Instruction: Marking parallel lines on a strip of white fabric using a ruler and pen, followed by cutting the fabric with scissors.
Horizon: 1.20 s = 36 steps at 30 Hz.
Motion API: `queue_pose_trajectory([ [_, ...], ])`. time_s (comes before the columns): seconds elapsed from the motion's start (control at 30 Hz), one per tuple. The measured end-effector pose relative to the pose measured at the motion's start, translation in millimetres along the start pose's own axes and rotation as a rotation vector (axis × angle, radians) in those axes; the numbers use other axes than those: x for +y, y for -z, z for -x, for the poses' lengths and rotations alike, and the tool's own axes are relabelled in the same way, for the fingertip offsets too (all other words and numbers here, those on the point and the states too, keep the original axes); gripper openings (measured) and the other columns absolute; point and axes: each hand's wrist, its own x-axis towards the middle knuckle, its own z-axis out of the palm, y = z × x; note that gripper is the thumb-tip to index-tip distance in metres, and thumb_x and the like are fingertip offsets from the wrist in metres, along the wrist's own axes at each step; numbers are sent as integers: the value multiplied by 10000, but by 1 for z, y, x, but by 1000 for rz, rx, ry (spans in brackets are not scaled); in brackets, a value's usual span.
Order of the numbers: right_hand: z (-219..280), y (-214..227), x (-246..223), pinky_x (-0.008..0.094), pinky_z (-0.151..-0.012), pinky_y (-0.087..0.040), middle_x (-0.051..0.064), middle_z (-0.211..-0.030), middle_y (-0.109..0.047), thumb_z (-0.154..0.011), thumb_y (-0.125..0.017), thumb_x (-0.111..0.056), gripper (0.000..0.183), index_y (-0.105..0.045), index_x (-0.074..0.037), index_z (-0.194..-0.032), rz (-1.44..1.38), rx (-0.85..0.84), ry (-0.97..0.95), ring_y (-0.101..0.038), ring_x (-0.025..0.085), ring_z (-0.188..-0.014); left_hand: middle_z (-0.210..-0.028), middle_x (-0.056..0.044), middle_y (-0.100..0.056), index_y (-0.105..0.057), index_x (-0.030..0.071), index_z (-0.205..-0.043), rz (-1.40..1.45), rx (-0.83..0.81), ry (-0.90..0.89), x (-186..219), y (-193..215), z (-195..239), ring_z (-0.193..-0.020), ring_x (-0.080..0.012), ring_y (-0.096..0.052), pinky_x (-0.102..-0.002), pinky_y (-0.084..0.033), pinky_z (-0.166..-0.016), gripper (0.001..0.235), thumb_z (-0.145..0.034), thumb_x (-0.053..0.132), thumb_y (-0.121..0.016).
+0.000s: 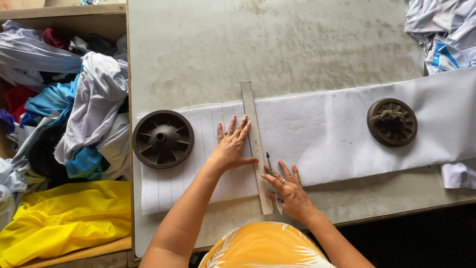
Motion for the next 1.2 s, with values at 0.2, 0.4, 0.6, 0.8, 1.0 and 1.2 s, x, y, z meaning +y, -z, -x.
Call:
queue_pose_trajectory([
  [0.2,0,0,-1,607,-1236,-35,-41,-1627,-396,-940,-694,-240,624,-432,-239,-1506,11,15,6,-176,355,-1569,-1696,-25,41,-37,105,-1607,-6,11,-7,-2,-3,0,-1539,-305,147,-614,155,-1162,1245,-756,691,-732],
  [0.4,-2,3,-5,609,-1231,-52,-41,-1623,-403,-947,-682,-247,575,-460,-237,-1478,5,9,-13,-199,364,-1562,-1698,-4,46,-16,113,-1607,-26,-1,-4,-4,-5,-2,-1541,-311,145,-628,143,-1163,1264,-745,735,-701],
  [0.6,2,-15,6,591,-1195,-63,-73,-1613,-420,-876,-706,-452,664,-497,-360,-1500,-8,10,-118,-231,345,-1517,-1704,-87,-95,-139,113,-1628,-35,55,-5,-7,-11,-4,-1554,-373,30,-695,49,-1152,1291,-688,805,-689],
  [0.8,2,-16,6,587,-1202,-47,-78,-1614,-415,-872,-711,-453,668,-497,-364,-1498,-20,7,-132,-220,342,-1523,-1705,-84,-85,-140,108,-1629,-47,69,-8,-7,-12,-3,-1552,-370,41,-685,66,-1150,1315,-674,826,-690],
  [1.0,2,-14,5,578,-1207,-34,-90,-1625,-395,-878,-696,-469,658,-493,-368,-1495,-14,-3,-130,-211,329,-1527,-1704,-97,-91,-138,99,-1628,-55,73,-15,-8,-14,-4,-1552,-371,38,-693,67,-1150,1342,-652,827,-703],
  [1.2,3,-19,8,581,-1207,-31,-109,-1635,-372,-888,-665,-511,656,-475,-380,-1502,13,-9,-131,-199,319,-1530,-1706,-89,-76,-125,107,-1629,-52,58,-4,-9,-16,-6,-1552,-367,40,-689,79,-1150,1358,-640,836,-705],
])
